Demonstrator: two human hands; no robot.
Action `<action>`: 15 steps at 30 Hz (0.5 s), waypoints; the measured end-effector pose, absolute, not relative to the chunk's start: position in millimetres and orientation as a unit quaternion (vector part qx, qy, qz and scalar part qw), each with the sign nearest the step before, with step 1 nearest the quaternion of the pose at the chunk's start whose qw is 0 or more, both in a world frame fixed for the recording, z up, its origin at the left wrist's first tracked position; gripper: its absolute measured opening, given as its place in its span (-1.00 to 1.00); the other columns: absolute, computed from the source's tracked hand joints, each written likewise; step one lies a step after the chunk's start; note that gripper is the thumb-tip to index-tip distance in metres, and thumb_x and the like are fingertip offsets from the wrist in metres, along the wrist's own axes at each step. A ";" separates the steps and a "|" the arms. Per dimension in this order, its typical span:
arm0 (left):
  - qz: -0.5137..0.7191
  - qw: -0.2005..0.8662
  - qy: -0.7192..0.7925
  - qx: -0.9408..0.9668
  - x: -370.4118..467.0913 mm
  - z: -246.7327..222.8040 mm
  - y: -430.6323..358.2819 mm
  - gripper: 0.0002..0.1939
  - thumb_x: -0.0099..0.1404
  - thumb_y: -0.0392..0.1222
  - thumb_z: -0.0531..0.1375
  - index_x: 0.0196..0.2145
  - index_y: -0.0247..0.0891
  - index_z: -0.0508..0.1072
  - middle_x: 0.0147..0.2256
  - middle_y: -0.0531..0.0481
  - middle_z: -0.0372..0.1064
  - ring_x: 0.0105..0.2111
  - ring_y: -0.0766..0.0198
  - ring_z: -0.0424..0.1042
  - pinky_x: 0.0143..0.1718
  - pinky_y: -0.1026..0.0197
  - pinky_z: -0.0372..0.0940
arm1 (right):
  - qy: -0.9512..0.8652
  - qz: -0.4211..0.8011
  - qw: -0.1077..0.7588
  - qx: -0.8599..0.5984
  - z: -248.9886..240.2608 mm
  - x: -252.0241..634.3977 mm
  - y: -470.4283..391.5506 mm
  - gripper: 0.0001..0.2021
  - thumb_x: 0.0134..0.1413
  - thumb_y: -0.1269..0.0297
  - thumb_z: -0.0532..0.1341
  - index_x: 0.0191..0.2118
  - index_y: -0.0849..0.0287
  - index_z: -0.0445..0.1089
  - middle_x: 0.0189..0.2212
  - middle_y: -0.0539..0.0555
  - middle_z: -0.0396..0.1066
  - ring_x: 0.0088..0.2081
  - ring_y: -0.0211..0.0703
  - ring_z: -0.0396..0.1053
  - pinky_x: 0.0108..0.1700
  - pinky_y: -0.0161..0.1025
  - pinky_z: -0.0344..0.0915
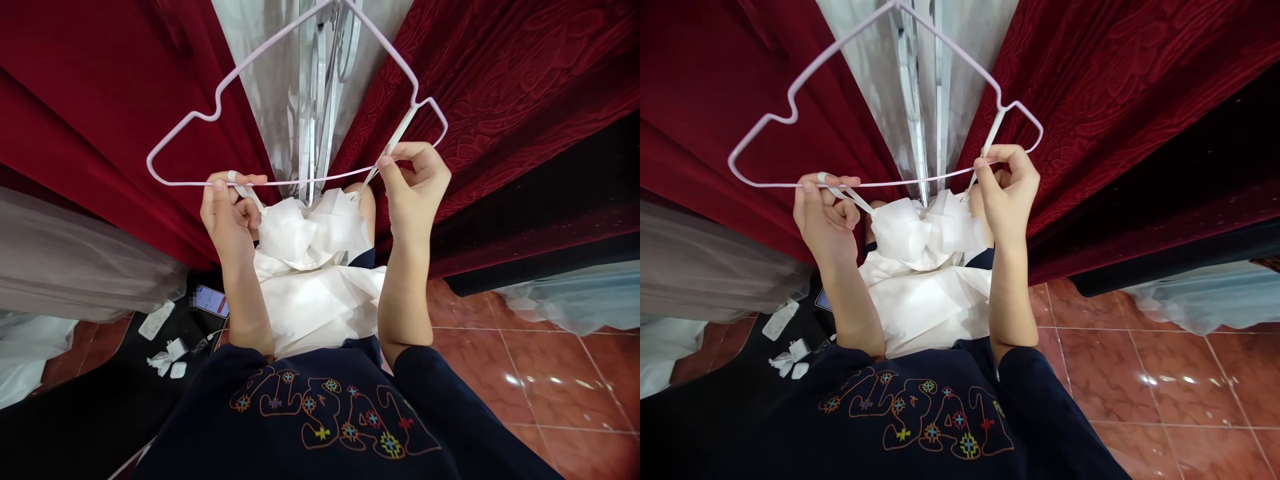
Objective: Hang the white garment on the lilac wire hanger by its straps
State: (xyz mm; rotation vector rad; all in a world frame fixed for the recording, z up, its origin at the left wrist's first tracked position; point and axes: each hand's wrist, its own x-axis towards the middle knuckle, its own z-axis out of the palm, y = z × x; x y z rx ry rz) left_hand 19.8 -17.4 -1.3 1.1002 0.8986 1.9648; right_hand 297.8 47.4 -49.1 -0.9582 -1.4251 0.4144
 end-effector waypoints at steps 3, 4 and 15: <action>0.749 0.340 0.371 0.431 20.0 -0.2 -17.8 -0.61 0.60 0.18 0.22 -0.30 -0.12 0.48 -0.25 -0.02 0.64 -0.67 0.38 0.05 -0.64 0.15 -0.10 | -0.572 0.180 0.670 -0.437 -30.1 283.3 33.2 -0.61 0.24 -0.21 0.41 -0.14 0.01 0.55 -0.19 0.06 0.59 -0.16 -0.09 0.56 -0.14 -0.05 0.55; 0.743 0.339 0.380 0.435 19.0 0.3 -18.0 -0.60 0.59 0.21 0.23 -0.30 -0.11 0.46 -0.24 -0.02 0.64 -0.67 0.38 0.03 -0.63 0.13 -0.10 | -0.572 0.196 0.665 -0.439 -23.0 279.9 27.4 -0.64 0.23 -0.20 0.42 -0.15 -0.02 0.57 -0.20 0.06 0.62 -0.21 -0.12 0.53 -0.16 -0.04 0.53; 0.731 0.372 0.364 0.441 8.0 2.5 -15.2 -0.54 0.49 0.29 0.33 -0.34 -0.14 0.48 -0.29 -0.05 0.64 -0.68 0.42 -0.08 -0.59 0.12 -0.27 | -0.452 0.185 0.822 -0.293 7.1 331.0 57.6 -0.65 0.10 0.22 0.40 0.02 0.04 0.68 0.01 0.09 0.70 -0.58 -0.46 0.20 -0.66 -0.33 -0.09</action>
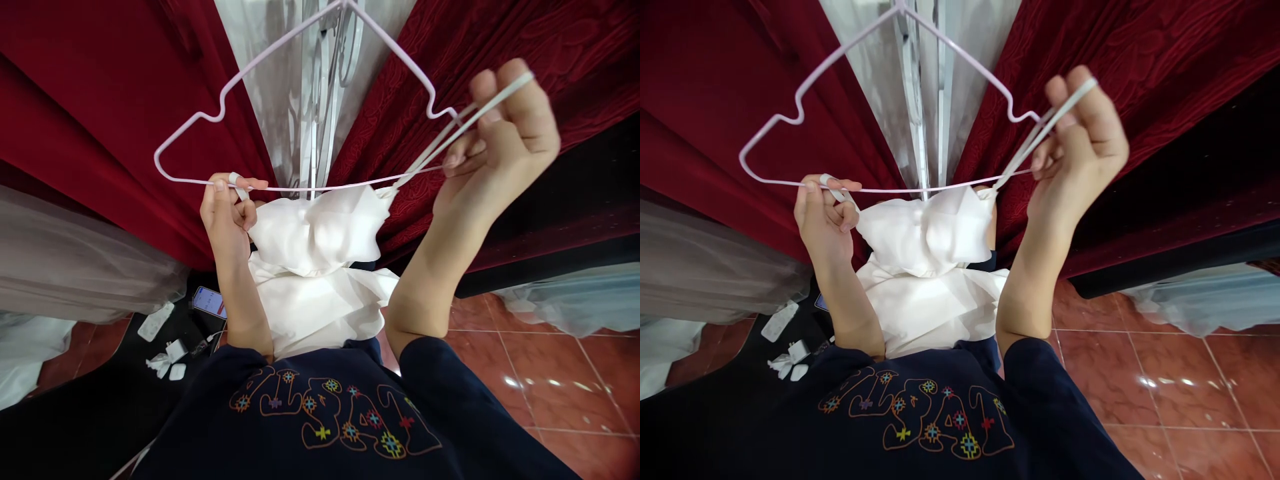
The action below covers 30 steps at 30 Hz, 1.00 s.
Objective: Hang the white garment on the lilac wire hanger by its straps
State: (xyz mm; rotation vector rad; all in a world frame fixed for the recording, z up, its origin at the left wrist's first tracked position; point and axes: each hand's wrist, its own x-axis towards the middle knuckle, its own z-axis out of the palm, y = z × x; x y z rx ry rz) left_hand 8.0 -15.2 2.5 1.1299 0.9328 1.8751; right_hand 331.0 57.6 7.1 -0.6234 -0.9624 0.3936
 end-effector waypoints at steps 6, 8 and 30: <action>0.734 0.374 0.362 0.437 9.3 1.8 -15.2 -0.55 0.52 0.25 0.30 -0.32 -0.16 0.47 -0.27 -0.07 0.64 -0.67 0.42 -0.11 -0.60 0.13 -0.27 | -0.404 0.057 0.830 -0.381 -21.7 369.4 54.0 -0.79 0.32 0.17 0.37 0.02 -0.09 0.66 0.00 0.01 0.68 -0.61 -0.50 0.14 -0.64 -0.35 -0.05; 0.729 0.376 0.374 0.432 11.1 0.7 -13.6 -0.50 0.49 0.33 0.31 -0.32 -0.16 0.45 -0.27 -0.08 0.64 -0.67 0.42 -0.11 -0.60 0.12 -0.26 | -0.433 0.037 0.830 -0.349 -21.3 357.8 43.6 -0.78 0.29 0.08 0.41 0.01 -0.14 0.67 -0.08 -0.01 0.69 -0.63 -0.46 0.13 -0.65 -0.31 -0.07; 0.814 0.109 0.370 0.434 -39.9 -15.9 -11.6 -0.67 0.42 -0.50 0.09 -0.38 -0.14 0.45 -0.03 0.25 0.73 -0.32 0.27 0.47 -0.38 0.08 0.12 | -0.600 0.214 0.653 -0.408 -32.5 276.1 40.8 -0.40 0.14 -0.33 0.43 0.16 -0.10 0.55 -0.42 -0.07 0.48 -0.47 -0.26 0.40 -0.35 -0.15 0.49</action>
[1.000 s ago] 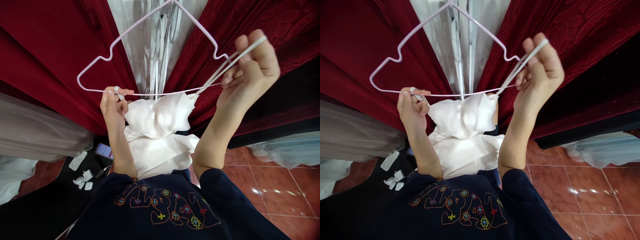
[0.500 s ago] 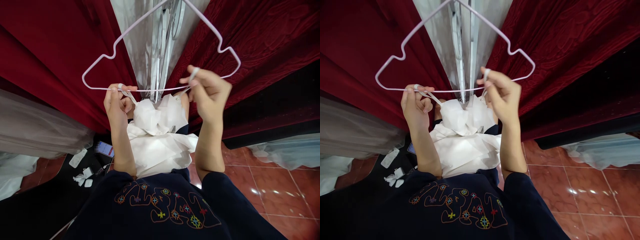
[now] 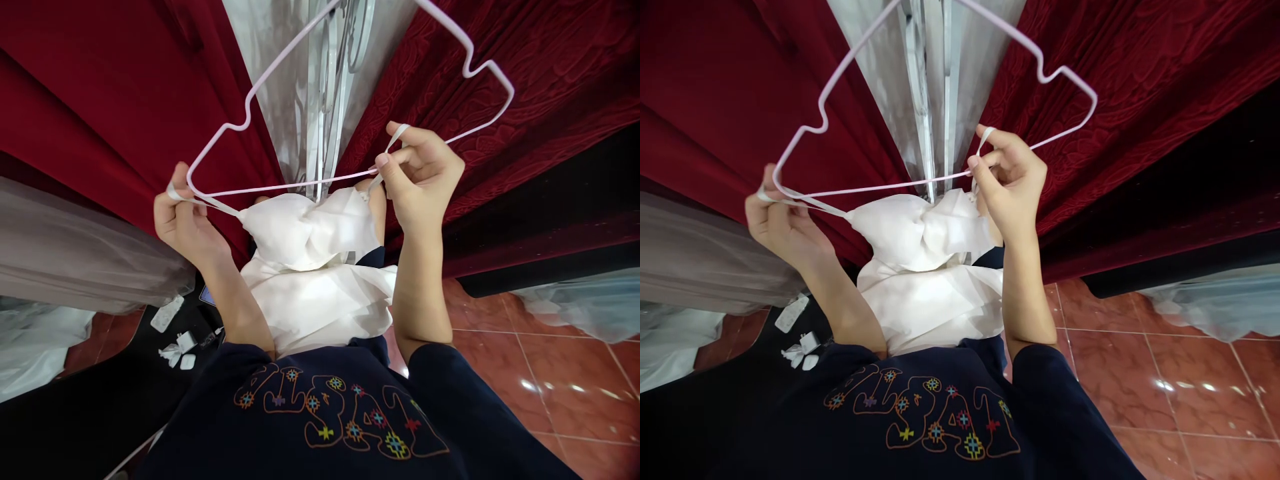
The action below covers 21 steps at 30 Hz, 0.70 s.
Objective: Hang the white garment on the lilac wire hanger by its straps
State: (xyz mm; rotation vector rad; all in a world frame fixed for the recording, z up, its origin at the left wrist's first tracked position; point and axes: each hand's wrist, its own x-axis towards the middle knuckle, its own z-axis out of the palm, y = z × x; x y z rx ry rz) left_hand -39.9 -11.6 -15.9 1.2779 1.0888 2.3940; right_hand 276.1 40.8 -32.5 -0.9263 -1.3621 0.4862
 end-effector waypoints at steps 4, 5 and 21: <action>0.802 0.156 0.340 0.465 -46.4 4.6 -22.5 -0.90 0.49 -0.26 0.32 -0.22 -0.09 0.60 0.18 0.18 0.65 0.12 0.22 0.59 0.25 -0.01 0.42 | -0.595 0.199 0.666 -0.404 -36.4 271.3 42.8 -0.43 0.16 -0.31 0.42 0.14 -0.09 0.55 -0.41 -0.06 0.50 -0.39 -0.23 0.48 -0.26 -0.13 0.54; 0.793 0.161 0.337 0.482 -46.3 11.5 -24.7 -0.96 0.47 -0.21 0.37 -0.16 -0.09 0.65 0.19 0.14 0.65 0.18 0.20 0.58 0.34 0.00 0.39 | -0.595 0.198 0.666 -0.404 -37.3 269.6 42.6 -0.43 0.17 -0.32 0.41 0.14 -0.08 0.55 -0.41 -0.06 0.50 -0.37 -0.21 0.50 -0.25 -0.12 0.54; 0.701 0.154 0.407 0.565 -59.2 32.4 -9.4 -0.85 0.48 -0.24 0.49 -0.03 -0.28 0.75 -0.06 0.07 0.73 0.01 0.19 0.65 0.24 0.04 0.52 | -0.605 0.212 0.646 -0.415 -38.1 269.5 38.5 -0.41 0.16 -0.38 0.38 0.13 -0.10 0.54 -0.39 -0.01 0.52 -0.25 -0.09 0.59 -0.14 -0.01 0.61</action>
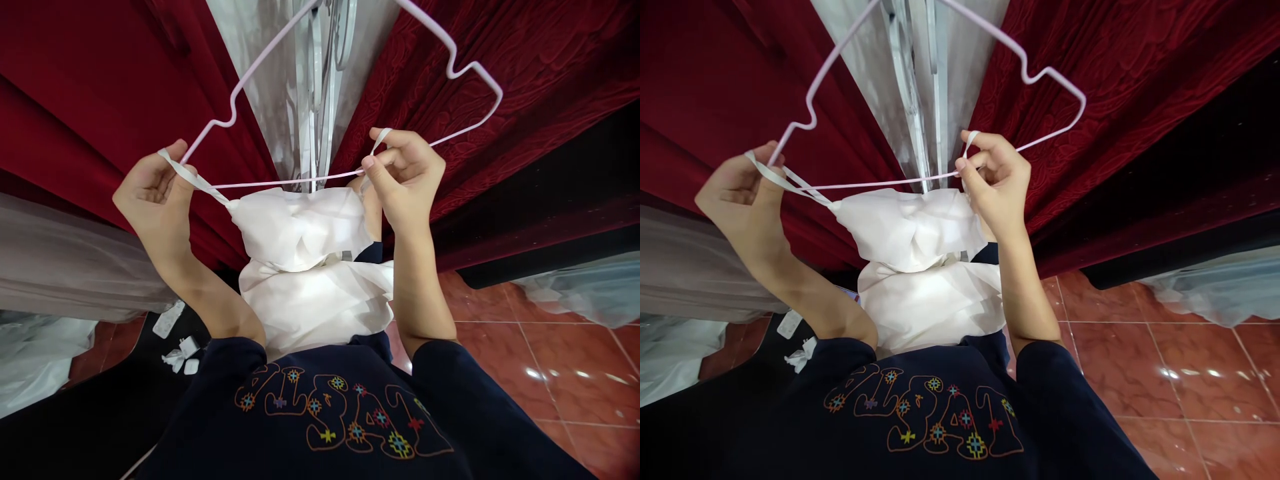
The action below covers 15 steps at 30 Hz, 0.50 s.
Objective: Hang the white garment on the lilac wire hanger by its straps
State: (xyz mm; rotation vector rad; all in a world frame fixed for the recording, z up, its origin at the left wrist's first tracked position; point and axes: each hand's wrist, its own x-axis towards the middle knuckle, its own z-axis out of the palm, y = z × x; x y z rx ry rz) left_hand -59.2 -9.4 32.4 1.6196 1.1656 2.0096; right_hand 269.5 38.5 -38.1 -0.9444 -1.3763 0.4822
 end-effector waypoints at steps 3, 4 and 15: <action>0.648 0.177 0.402 0.622 -59.0 40.9 -5.4 -0.86 0.46 -0.30 0.48 -0.03 -0.30 0.74 -0.07 0.00 0.72 -0.05 0.19 0.65 0.12 0.09 0.55 | -0.599 0.213 0.659 -0.402 -38.8 264.0 37.8 -0.44 0.16 -0.36 0.40 0.09 -0.11 0.56 -0.41 -0.02 0.50 -0.32 -0.15 0.54 -0.16 -0.04 0.59; 0.640 0.173 0.386 0.642 -57.2 45.3 -1.7 -0.86 0.41 -0.33 0.51 -0.08 -0.31 0.74 -0.12 -0.03 0.71 -0.10 0.19 0.66 0.02 0.11 0.57 | -0.594 0.212 0.666 -0.399 -39.1 262.3 37.3 -0.45 0.16 -0.35 0.40 0.08 -0.10 0.57 -0.42 -0.02 0.50 -0.34 -0.16 0.53 -0.18 -0.06 0.58; 0.549 0.133 0.348 0.748 -42.7 84.1 7.5 -0.72 0.36 -0.48 0.49 -0.02 -0.28 0.69 -0.13 -0.06 0.60 -0.11 0.14 0.62 0.01 0.11 0.59 | -0.573 0.240 0.685 -0.381 -39.8 258.9 33.1 -0.49 0.17 -0.29 0.43 0.05 -0.04 0.59 -0.46 -0.05 0.45 -0.54 -0.35 0.29 -0.46 -0.25 0.32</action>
